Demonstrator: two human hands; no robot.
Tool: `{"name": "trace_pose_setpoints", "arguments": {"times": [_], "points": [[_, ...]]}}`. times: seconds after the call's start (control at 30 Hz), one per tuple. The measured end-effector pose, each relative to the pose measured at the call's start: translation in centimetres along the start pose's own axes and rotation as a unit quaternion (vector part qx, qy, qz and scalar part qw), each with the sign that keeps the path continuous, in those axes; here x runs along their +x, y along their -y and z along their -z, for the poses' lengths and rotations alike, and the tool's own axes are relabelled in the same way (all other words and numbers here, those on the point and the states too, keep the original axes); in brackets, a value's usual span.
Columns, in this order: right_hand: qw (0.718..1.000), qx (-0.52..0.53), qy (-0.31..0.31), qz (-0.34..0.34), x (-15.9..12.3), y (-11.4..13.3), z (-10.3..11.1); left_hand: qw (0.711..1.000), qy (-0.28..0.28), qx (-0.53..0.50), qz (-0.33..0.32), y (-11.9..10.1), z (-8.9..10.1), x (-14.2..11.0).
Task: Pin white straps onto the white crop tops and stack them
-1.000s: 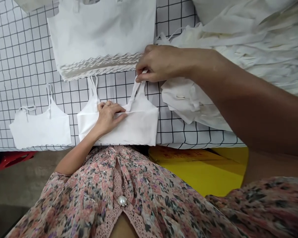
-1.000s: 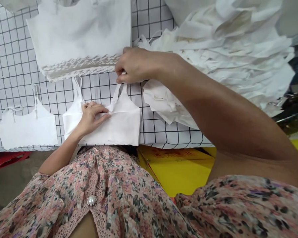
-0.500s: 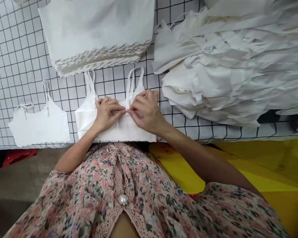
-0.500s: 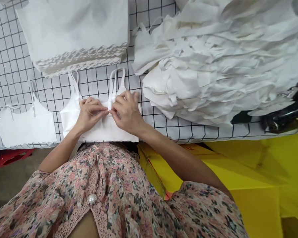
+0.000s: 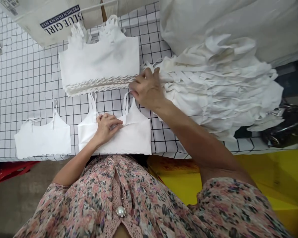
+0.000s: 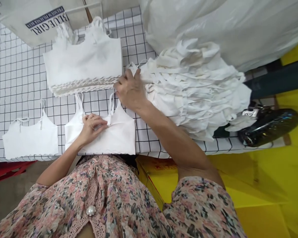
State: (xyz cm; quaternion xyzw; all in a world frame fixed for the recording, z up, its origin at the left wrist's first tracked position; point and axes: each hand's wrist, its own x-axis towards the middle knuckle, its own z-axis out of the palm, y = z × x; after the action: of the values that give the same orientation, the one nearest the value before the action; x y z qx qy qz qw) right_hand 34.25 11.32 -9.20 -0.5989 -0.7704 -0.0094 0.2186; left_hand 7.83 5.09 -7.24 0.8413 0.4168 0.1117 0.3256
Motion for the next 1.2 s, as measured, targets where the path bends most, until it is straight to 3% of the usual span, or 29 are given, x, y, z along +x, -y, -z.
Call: {"name": "trace_pose_setpoints", "arguments": {"times": [0.07,0.2,0.37,0.5,0.6,0.67,0.77,0.83,0.93,1.03,1.1,1.2], "points": [[0.999,0.04,0.009,0.0,0.4,-0.1,-0.6,1.0,0.01,-0.001,-0.001,0.0,0.2,-0.1],[0.99,0.12,-0.031,-0.067,-0.5,-0.4,-1.1,1.0,0.01,0.002,-0.007,0.0,0.2,-0.3],[0.988,0.108,0.0,-0.114,-0.9,-1.9,-2.0,1.0,-0.011,0.015,-0.014,0.4,-0.8,0.0],[0.989,0.07,0.029,-0.125,-1.3,-1.4,-0.5,0.991,-0.108,0.045,-0.066,0.8,-1.4,-0.8],[0.994,0.049,-0.017,-0.094,-4.0,3.0,2.0,0.969,-0.182,0.071,-0.151,0.8,-1.1,-3.3],[0.996,0.073,-0.013,-0.047,-6.8,7.6,3.1,0.966,-0.172,0.068,-0.182,0.7,-0.9,-5.2],[0.989,0.117,0.079,0.033,-11.3,13.9,2.8,0.975,-0.107,0.083,-0.176,0.7,-1.1,-7.5],[0.981,0.118,0.147,0.04,-14.0,15.6,1.9,0.977,-0.067,0.132,-0.154,1.0,-1.6,-8.4],[0.976,0.073,0.202,-0.03,-17.6,13.9,1.5,0.975,-0.028,0.184,-0.121,1.8,-2.0,-9.2],[0.977,0.011,0.193,-0.092,-20.0,10.1,2.7,0.975,-0.016,0.195,-0.109,2.6,-1.9,-9.9],[0.983,-0.007,0.146,-0.113,-20.2,8.0,3.8,0.973,-0.018,0.2,-0.113,3.0,-1.7,-10.2],[0.99,0.03,0.032,-0.134,-18.1,5.8,5.2,0.972,-0.025,0.2,-0.12,3.4,-1.6,-10.2]]}}
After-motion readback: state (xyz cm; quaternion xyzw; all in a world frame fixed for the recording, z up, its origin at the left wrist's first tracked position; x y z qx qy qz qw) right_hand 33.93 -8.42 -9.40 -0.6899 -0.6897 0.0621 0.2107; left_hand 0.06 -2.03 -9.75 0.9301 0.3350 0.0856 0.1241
